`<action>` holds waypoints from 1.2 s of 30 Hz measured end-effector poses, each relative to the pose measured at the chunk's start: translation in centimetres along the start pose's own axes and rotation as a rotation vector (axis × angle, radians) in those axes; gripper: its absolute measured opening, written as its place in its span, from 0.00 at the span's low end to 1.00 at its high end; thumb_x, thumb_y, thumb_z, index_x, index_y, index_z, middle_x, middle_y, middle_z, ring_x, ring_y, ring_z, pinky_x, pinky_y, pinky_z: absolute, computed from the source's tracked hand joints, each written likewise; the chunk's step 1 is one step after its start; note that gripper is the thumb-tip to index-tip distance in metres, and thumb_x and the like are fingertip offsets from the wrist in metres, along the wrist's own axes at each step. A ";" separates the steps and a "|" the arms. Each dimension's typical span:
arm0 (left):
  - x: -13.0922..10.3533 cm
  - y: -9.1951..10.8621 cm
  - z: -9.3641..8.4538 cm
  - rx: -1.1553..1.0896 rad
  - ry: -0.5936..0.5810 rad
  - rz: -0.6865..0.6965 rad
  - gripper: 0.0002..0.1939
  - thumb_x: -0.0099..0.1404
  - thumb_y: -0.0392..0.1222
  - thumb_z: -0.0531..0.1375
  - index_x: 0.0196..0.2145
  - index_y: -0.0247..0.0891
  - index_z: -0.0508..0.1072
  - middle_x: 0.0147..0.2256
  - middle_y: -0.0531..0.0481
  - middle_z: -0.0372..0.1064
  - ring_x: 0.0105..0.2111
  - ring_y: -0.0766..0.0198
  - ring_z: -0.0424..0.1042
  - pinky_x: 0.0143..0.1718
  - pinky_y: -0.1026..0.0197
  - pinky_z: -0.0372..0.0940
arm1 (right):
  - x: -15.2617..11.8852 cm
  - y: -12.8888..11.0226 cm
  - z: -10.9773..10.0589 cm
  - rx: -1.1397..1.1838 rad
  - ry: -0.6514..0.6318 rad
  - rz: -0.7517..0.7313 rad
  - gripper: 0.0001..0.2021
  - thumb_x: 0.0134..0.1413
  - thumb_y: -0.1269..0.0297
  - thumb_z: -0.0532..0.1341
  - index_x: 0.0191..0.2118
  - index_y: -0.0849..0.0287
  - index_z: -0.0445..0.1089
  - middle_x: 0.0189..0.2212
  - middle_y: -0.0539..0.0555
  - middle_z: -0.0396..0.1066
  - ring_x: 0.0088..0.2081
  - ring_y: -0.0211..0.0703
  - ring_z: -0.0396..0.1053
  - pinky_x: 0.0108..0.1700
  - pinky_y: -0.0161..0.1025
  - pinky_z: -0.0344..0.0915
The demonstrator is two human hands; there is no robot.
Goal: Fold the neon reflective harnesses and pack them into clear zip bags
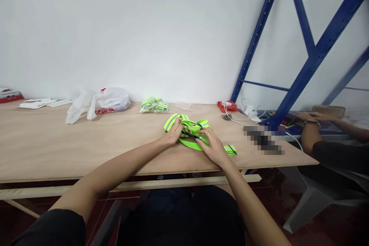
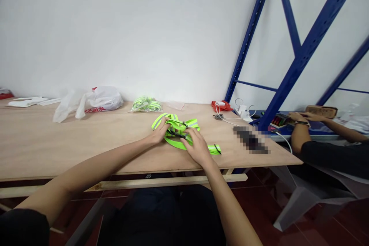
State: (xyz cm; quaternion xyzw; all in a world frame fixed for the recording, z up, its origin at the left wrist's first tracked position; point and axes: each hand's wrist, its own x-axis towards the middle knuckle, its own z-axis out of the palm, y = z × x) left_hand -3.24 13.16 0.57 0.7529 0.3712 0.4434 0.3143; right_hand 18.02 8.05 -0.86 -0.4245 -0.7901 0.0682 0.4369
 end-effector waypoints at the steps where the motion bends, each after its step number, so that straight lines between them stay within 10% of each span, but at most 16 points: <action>1: -0.1 0.0 0.3 -0.012 0.001 0.003 0.10 0.72 0.45 0.45 0.42 0.41 0.64 0.44 0.47 0.64 0.49 0.58 0.66 0.56 0.56 0.61 | 0.0 -0.1 0.0 0.011 -0.015 0.017 0.09 0.62 0.58 0.59 0.45 0.54 0.70 0.47 0.58 0.74 0.51 0.54 0.71 0.55 0.50 0.65; 22: -0.6 1.8 1.3 -0.179 -0.038 0.143 0.08 0.71 0.46 0.46 0.45 0.42 0.57 0.49 0.44 0.68 0.50 0.59 0.69 0.52 0.54 0.65 | 0.2 -0.6 -0.6 0.467 -0.244 0.267 0.26 0.51 0.50 0.68 0.53 0.56 0.71 0.51 0.56 0.75 0.54 0.57 0.69 0.60 0.54 0.63; 32: 0.0 1.2 1.0 0.037 0.026 0.240 0.06 0.66 0.40 0.47 0.41 0.40 0.59 0.40 0.49 0.67 0.41 0.60 0.67 0.47 0.57 0.65 | 0.3 -0.2 -0.3 0.405 -0.190 0.299 0.12 0.43 0.60 0.68 0.34 0.57 0.69 0.34 0.49 0.74 0.40 0.50 0.71 0.49 0.47 0.66; 36: 1.3 0.6 -1.0 0.115 0.165 0.171 0.09 0.67 0.39 0.46 0.44 0.40 0.59 0.39 0.49 0.68 0.40 0.60 0.67 0.46 0.57 0.65 | 0.0 0.5 -1.1 0.323 -0.121 0.328 0.11 0.38 0.63 0.67 0.29 0.55 0.65 0.42 0.54 0.76 0.46 0.54 0.71 0.53 0.49 0.63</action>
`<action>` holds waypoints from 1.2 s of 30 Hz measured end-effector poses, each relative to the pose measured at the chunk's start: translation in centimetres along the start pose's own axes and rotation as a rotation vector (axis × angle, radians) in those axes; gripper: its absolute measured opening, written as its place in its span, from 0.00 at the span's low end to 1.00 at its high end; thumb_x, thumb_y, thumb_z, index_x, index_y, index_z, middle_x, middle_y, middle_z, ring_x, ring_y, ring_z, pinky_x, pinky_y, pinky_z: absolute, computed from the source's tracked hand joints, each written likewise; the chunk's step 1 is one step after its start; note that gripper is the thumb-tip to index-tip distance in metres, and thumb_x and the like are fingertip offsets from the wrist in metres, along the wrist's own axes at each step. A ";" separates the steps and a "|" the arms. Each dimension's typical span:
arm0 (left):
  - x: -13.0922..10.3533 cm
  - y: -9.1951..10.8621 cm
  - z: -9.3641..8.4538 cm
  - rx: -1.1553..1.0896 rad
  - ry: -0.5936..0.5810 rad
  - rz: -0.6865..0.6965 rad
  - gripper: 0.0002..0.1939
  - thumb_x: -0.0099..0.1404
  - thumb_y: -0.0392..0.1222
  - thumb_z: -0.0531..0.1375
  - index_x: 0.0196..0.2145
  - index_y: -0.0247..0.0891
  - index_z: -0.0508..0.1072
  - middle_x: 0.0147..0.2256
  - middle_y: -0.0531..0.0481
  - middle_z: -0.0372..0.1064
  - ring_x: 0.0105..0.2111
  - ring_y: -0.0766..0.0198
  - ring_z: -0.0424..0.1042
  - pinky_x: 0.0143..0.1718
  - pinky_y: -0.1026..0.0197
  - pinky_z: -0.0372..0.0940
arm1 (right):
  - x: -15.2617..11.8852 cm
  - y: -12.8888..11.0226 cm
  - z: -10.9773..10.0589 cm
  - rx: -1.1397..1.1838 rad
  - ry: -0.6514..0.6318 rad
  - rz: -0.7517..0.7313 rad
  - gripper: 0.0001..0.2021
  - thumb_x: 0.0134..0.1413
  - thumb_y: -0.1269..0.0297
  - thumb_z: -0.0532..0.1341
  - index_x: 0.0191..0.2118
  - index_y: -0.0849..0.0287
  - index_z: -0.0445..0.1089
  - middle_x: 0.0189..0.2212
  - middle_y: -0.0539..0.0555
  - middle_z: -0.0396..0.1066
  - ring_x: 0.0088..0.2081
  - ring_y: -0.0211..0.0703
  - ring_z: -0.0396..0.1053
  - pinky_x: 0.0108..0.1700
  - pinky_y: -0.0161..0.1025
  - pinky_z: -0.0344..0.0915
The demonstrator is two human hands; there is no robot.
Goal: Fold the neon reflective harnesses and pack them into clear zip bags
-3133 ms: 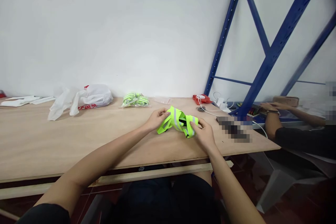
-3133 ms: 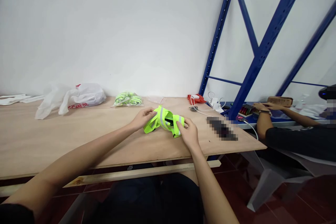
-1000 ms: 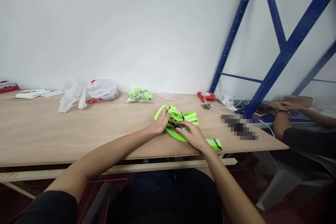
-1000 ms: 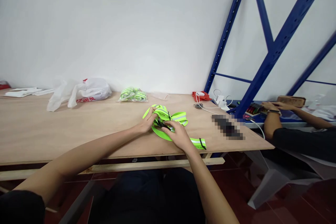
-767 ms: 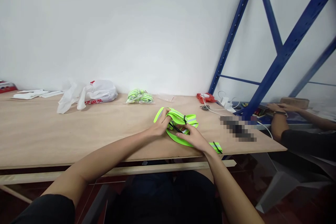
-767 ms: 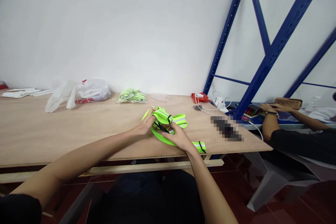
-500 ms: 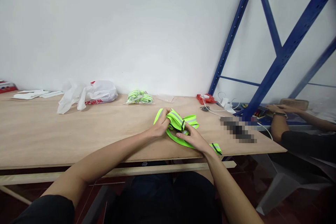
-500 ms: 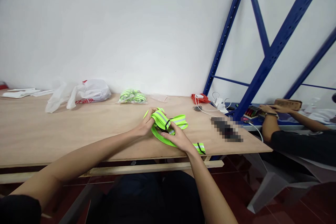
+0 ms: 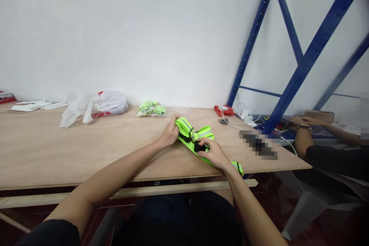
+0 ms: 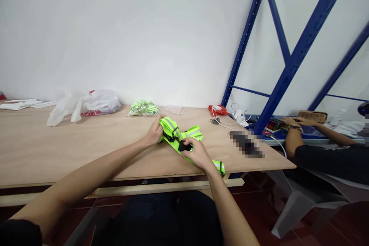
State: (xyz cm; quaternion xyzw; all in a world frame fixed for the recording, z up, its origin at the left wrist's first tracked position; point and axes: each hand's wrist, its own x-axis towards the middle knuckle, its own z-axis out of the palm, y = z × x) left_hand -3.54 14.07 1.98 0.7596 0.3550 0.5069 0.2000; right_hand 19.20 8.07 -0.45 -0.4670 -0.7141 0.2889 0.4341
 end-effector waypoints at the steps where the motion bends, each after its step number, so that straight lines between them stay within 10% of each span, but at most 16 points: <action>1: 0.4 -0.4 -0.8 0.016 0.046 -0.026 0.10 0.68 0.40 0.44 0.45 0.40 0.59 0.40 0.48 0.68 0.41 0.59 0.67 0.46 0.57 0.64 | 0.0 0.3 -0.5 -0.003 0.026 0.006 0.12 0.38 0.63 0.68 0.30 0.55 0.65 0.45 0.55 0.75 0.49 0.55 0.71 0.54 0.50 0.62; 10: 1.9 -3.9 -5.3 0.273 -0.048 -0.230 0.13 0.68 0.48 0.49 0.31 0.40 0.67 0.33 0.45 0.73 0.39 0.51 0.71 0.46 0.51 0.64 | 0.2 3.2 -5.8 -0.274 0.272 0.009 0.15 0.47 0.52 0.64 0.38 0.55 0.70 0.41 0.56 0.74 0.46 0.57 0.71 0.49 0.51 0.67; 15: 1.6 -4.9 -5.0 0.434 -0.087 -0.249 0.06 0.58 0.43 0.58 0.32 0.39 0.71 0.51 0.36 0.69 0.59 0.39 0.60 0.60 0.40 0.53 | -0.4 3.8 -6.9 -0.345 0.096 0.046 0.18 0.50 0.49 0.66 0.43 0.55 0.74 0.47 0.60 0.75 0.50 0.61 0.71 0.54 0.54 0.67; 19: 1.2 -5.2 -4.9 0.398 -0.214 -0.258 0.13 0.61 0.44 0.56 0.41 0.39 0.73 0.52 0.38 0.70 0.56 0.42 0.65 0.58 0.41 0.58 | -1.0 4.7 -7.5 -0.310 -0.060 0.075 0.38 0.40 0.49 0.73 0.58 0.56 0.69 0.63 0.63 0.63 0.63 0.66 0.61 0.63 0.59 0.60; 24: 0.1 -3.6 -3.1 0.232 -0.402 -0.179 0.21 0.67 0.47 0.52 0.55 0.40 0.68 0.54 0.44 0.72 0.52 0.53 0.71 0.57 0.51 0.63 | -0.8 4.2 -4.6 -0.214 -0.176 -0.001 0.52 0.35 0.53 0.76 0.68 0.56 0.57 0.69 0.63 0.52 0.69 0.62 0.51 0.68 0.58 0.51; 30: -1.9 -0.6 0.9 -0.067 -0.616 -0.037 0.55 0.50 0.51 0.72 0.69 0.41 0.51 0.60 0.39 0.65 0.56 0.49 0.70 0.56 0.52 0.65 | -0.1 1.3 0.7 -0.017 -0.125 -0.097 0.39 0.46 0.61 0.68 0.66 0.54 0.61 0.65 0.60 0.62 0.64 0.60 0.60 0.66 0.59 0.55; 36: -2.4 0.5 1.8 -0.002 -0.519 0.067 0.53 0.48 0.48 0.74 0.67 0.41 0.57 0.62 0.36 0.60 0.59 0.44 0.64 0.60 0.47 0.61 | 0.0 0.9 2.4 0.235 -0.044 -0.098 0.31 0.47 0.58 0.67 0.59 0.55 0.69 0.58 0.59 0.71 0.58 0.60 0.69 0.60 0.57 0.66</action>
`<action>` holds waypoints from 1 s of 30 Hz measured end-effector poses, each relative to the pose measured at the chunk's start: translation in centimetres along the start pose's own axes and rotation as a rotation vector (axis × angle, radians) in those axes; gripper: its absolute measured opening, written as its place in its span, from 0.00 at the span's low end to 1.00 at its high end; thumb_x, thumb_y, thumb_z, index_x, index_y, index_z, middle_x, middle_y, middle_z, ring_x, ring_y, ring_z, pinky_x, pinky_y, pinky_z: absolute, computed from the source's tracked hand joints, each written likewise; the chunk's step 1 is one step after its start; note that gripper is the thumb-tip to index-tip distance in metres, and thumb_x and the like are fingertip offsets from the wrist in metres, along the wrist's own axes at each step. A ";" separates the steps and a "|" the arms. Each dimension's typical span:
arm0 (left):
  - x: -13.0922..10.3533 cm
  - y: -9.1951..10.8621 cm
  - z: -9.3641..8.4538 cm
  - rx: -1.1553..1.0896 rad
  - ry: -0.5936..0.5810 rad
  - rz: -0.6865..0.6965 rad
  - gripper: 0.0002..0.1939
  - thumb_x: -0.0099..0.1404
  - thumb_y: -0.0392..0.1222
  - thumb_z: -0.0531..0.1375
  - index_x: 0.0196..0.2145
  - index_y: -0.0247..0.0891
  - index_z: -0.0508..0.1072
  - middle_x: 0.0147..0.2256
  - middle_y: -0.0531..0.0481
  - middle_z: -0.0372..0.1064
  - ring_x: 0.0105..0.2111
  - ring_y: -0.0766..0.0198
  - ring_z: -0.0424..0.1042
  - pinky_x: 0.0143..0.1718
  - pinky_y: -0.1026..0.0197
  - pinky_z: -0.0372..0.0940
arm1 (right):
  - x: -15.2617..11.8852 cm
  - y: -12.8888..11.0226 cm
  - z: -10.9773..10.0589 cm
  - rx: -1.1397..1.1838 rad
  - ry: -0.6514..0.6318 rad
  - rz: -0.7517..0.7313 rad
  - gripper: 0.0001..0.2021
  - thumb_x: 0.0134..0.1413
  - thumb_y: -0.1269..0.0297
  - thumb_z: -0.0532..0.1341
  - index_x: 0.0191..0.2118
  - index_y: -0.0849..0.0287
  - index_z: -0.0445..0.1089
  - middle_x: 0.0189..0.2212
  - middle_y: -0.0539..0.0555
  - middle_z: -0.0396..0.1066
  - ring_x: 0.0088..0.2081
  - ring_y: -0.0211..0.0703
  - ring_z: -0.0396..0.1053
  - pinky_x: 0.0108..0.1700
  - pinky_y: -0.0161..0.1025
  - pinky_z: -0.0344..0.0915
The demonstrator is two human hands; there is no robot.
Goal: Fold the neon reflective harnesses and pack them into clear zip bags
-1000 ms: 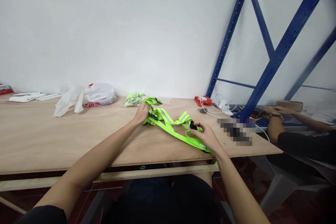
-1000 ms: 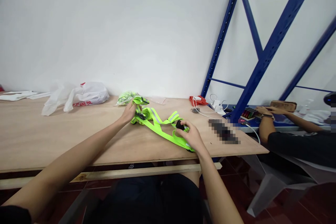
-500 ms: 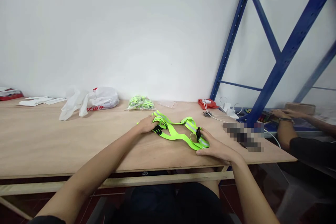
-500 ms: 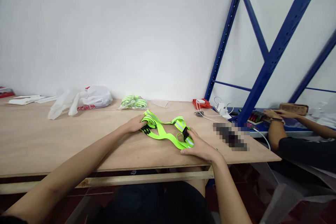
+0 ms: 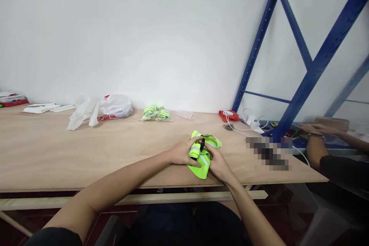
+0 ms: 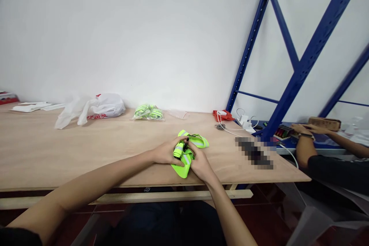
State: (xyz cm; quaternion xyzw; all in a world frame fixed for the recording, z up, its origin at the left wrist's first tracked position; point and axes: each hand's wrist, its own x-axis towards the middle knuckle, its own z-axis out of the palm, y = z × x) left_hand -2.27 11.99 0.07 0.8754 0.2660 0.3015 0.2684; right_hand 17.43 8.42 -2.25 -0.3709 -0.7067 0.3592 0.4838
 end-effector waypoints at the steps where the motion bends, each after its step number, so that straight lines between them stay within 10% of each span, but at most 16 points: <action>1: 0.1 0.1 0.1 0.013 0.045 0.018 0.48 0.49 0.47 0.72 0.65 0.40 0.59 0.61 0.37 0.62 0.58 0.45 0.65 0.59 0.47 0.61 | 0.0 0.1 0.3 -0.005 0.044 -0.006 0.29 0.46 0.58 0.68 0.57 0.54 0.70 0.57 0.59 0.71 0.57 0.60 0.69 0.59 0.57 0.67; 8: 0.8 0.0 -0.2 -0.182 0.221 0.065 0.22 0.54 0.34 0.61 0.49 0.35 0.73 0.44 0.46 0.74 0.42 0.54 0.73 0.46 0.55 0.67 | -0.2 -0.9 -0.1 -0.272 0.349 -0.092 0.17 0.52 0.59 0.63 0.49 0.54 0.70 0.56 0.62 0.71 0.50 0.57 0.74 0.52 0.54 0.72; 12: 0.7 0.1 -1.0 -0.330 0.177 0.052 0.18 0.58 0.41 0.63 0.47 0.34 0.74 0.42 0.45 0.75 0.41 0.55 0.72 0.44 0.57 0.67 | 0.0 -1.8 -2.7 -0.509 0.392 -0.199 0.27 0.49 0.52 0.67 0.55 0.53 0.68 0.64 0.63 0.60 0.65 0.63 0.56 0.65 0.63 0.53; 18: 0.5 1.9 -1.4 -0.490 0.121 0.094 0.24 0.60 0.51 0.65 0.50 0.34 0.70 0.41 0.44 0.73 0.40 0.56 0.72 0.44 0.56 0.67 | -0.3 -2.6 -1.4 0.032 -0.074 -0.021 0.45 0.44 0.43 0.70 0.65 0.53 0.57 0.61 0.62 0.63 0.62 0.59 0.62 0.62 0.54 0.60; 25: -3.3 4.7 -2.6 0.003 0.297 0.265 0.30 0.68 0.47 0.57 0.64 0.38 0.56 0.61 0.35 0.58 0.61 0.46 0.59 0.63 0.43 0.54 | -1.2 -5.3 5.5 0.162 0.181 0.001 0.32 0.43 0.61 0.70 0.56 0.53 0.61 0.40 0.52 0.74 0.37 0.45 0.73 0.38 0.39 0.72; 30: -5.7 2.9 -4.5 0.144 0.149 0.199 0.51 0.60 0.63 0.64 0.70 0.39 0.46 0.65 0.33 0.53 0.64 0.42 0.56 0.64 0.42 0.53 | 0.1 -5.4 4.3 -0.142 0.042 -0.120 0.27 0.41 0.64 0.69 0.50 0.55 0.65 0.38 0.53 0.75 0.35 0.45 0.73 0.37 0.38 0.70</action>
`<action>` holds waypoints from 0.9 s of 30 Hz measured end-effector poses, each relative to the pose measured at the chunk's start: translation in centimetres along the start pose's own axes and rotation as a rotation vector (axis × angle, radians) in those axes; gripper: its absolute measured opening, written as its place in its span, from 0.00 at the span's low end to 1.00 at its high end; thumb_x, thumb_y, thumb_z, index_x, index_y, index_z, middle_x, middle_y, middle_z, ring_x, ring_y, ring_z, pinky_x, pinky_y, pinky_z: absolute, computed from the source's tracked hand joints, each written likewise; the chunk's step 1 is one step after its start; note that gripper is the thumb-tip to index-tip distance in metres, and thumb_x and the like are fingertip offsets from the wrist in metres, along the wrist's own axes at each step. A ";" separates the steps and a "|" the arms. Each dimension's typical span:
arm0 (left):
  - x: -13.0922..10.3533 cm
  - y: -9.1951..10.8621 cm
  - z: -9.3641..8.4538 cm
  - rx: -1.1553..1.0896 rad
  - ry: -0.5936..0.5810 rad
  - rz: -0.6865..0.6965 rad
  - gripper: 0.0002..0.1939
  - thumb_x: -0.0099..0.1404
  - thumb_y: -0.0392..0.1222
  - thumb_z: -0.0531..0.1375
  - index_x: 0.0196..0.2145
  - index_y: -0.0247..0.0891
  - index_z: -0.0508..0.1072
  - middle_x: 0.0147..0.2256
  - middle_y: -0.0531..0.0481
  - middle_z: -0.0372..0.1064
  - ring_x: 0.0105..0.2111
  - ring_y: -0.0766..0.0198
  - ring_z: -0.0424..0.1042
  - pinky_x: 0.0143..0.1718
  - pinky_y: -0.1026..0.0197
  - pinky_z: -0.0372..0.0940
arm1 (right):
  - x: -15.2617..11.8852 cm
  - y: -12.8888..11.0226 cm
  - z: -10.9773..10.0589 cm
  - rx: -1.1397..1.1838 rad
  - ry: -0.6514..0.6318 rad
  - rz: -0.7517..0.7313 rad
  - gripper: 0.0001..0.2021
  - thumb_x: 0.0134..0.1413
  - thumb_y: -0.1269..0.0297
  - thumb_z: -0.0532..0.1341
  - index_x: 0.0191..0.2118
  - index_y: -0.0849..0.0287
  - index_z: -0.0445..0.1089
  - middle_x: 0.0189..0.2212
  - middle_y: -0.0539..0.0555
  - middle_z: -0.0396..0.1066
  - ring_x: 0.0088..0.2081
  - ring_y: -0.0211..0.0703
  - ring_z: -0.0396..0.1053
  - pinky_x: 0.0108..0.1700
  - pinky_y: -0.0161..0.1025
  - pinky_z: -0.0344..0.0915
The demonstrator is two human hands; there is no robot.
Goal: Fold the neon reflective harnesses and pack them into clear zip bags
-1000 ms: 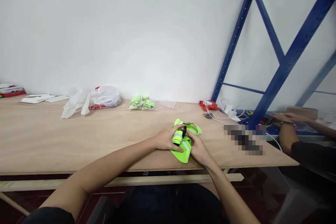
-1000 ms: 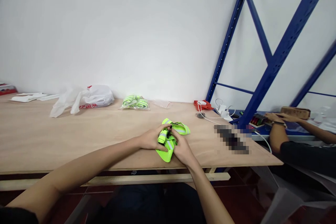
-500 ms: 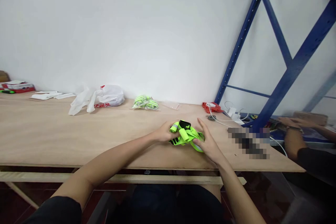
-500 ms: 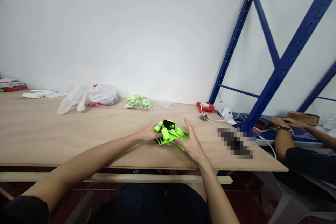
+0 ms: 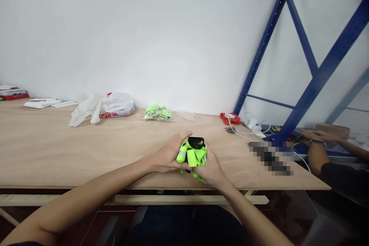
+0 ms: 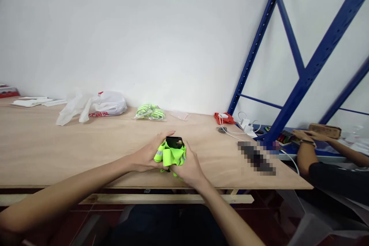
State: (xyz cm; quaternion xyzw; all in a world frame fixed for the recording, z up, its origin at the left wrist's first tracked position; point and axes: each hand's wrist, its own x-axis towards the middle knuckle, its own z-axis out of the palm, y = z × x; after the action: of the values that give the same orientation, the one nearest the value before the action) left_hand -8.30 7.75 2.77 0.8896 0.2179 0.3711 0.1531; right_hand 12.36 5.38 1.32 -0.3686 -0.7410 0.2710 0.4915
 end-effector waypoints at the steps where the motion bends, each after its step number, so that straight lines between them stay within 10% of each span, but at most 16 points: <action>1: -0.3 -1.0 -0.6 0.042 -0.034 -0.029 0.54 0.58 0.65 0.65 0.70 0.39 0.45 0.66 0.33 0.53 0.64 0.42 0.56 0.64 0.41 0.53 | 1.3 0.2 -1.2 -0.135 -0.038 -0.032 0.27 0.41 0.65 0.69 0.51 0.55 0.66 0.38 0.53 0.76 0.36 0.47 0.73 0.37 0.39 0.70; 5: -0.8 -5.9 -4.1 0.346 -0.084 -0.181 0.49 0.62 0.60 0.64 0.70 0.37 0.47 0.68 0.33 0.50 0.66 0.40 0.54 0.65 0.39 0.51 | 10.0 1.1 -7.5 -0.741 0.102 -0.035 0.36 0.48 0.60 0.70 0.62 0.57 0.61 0.55 0.63 0.70 0.56 0.59 0.68 0.53 0.50 0.65; 10: 0.1 -11.3 -8.1 0.761 -0.014 -0.444 0.38 0.68 0.46 0.57 0.70 0.36 0.47 0.67 0.35 0.53 0.64 0.45 0.57 0.60 0.44 0.58 | 16.6 4.6 -11.5 -1.042 0.279 0.305 0.57 0.52 0.53 0.69 0.73 0.67 0.29 0.71 0.77 0.32 0.70 0.76 0.36 0.61 0.70 0.49; 18: 1.6 -17.1 -9.7 0.889 0.063 -0.780 0.21 0.68 0.40 0.59 0.57 0.34 0.67 0.58 0.31 0.64 0.59 0.37 0.62 0.55 0.39 0.61 | 11.4 10.8 -7.8 -1.020 -0.216 0.335 0.40 0.55 0.59 0.64 0.70 0.62 0.50 0.68 0.70 0.54 0.65 0.67 0.57 0.63 0.63 0.54; 27: 5.4 -15.4 -14.1 0.757 0.266 -0.902 0.19 0.71 0.46 0.60 0.55 0.35 0.69 0.53 0.42 0.68 0.48 0.55 0.72 0.48 0.47 0.71 | 7.4 8.9 -8.2 -0.768 -0.183 0.117 0.32 0.55 0.63 0.62 0.66 0.60 0.59 0.63 0.65 0.64 0.63 0.56 0.63 0.64 0.52 0.56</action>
State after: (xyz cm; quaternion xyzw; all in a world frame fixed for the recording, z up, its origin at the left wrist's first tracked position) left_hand -19.38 25.24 8.80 0.6480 0.7080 0.2743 -0.0604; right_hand 20.64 16.91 1.46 -0.5413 -0.8071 0.0333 0.2334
